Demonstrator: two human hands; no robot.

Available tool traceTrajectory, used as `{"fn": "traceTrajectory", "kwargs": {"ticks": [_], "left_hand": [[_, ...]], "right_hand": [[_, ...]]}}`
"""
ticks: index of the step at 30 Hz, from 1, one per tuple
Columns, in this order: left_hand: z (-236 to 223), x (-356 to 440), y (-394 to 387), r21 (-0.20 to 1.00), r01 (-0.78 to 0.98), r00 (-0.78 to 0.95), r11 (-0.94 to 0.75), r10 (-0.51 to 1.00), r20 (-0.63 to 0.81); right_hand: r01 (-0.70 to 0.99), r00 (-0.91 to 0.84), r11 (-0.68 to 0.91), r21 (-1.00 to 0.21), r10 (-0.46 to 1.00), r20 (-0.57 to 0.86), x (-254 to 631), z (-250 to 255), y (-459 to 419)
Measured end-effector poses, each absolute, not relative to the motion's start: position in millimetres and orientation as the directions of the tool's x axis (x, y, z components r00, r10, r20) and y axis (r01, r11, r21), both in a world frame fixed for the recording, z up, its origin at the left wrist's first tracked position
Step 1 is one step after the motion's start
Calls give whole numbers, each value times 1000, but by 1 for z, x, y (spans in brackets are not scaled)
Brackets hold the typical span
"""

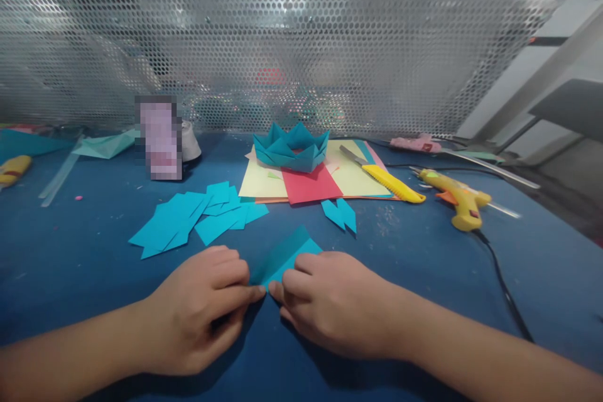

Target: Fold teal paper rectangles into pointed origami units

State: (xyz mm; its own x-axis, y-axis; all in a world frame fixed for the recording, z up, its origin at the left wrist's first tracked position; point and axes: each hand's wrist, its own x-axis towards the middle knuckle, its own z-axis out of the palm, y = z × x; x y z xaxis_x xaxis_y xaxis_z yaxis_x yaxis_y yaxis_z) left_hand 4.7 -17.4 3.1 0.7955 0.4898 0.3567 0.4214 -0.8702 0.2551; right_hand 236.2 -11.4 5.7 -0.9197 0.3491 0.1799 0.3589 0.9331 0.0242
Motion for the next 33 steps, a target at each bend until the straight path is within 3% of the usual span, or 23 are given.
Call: {"fn": "traceTrajectory", "kwargs": {"ticks": [13,18,22,25,28,33], "left_hand": [[0,3,-26,211,464,768,-860,509,388],[-3,5,-25,108,465,786,-878,466,406],[-3,6,-25,45,471,803,-881,450,391],[-2,6,-26,25,474,804,-880,445,394],[0,7,-28,2,460,810,-888,421,408],[1,10,-29,31,510,787,-860,481,388]], "right_hand": [[375,-880,925,-67,378,287,236,15,-14],[440,-765,885,-150,457,454,238,11,-3],[463,-780,869,-175,493,384,235,6,5],[471,-751,857,-210,514,414,235,5,4],[503,-663,808,-308,589,463,235,7,0],[540,-587,669,-511,734,342,234,12,-4]]}}
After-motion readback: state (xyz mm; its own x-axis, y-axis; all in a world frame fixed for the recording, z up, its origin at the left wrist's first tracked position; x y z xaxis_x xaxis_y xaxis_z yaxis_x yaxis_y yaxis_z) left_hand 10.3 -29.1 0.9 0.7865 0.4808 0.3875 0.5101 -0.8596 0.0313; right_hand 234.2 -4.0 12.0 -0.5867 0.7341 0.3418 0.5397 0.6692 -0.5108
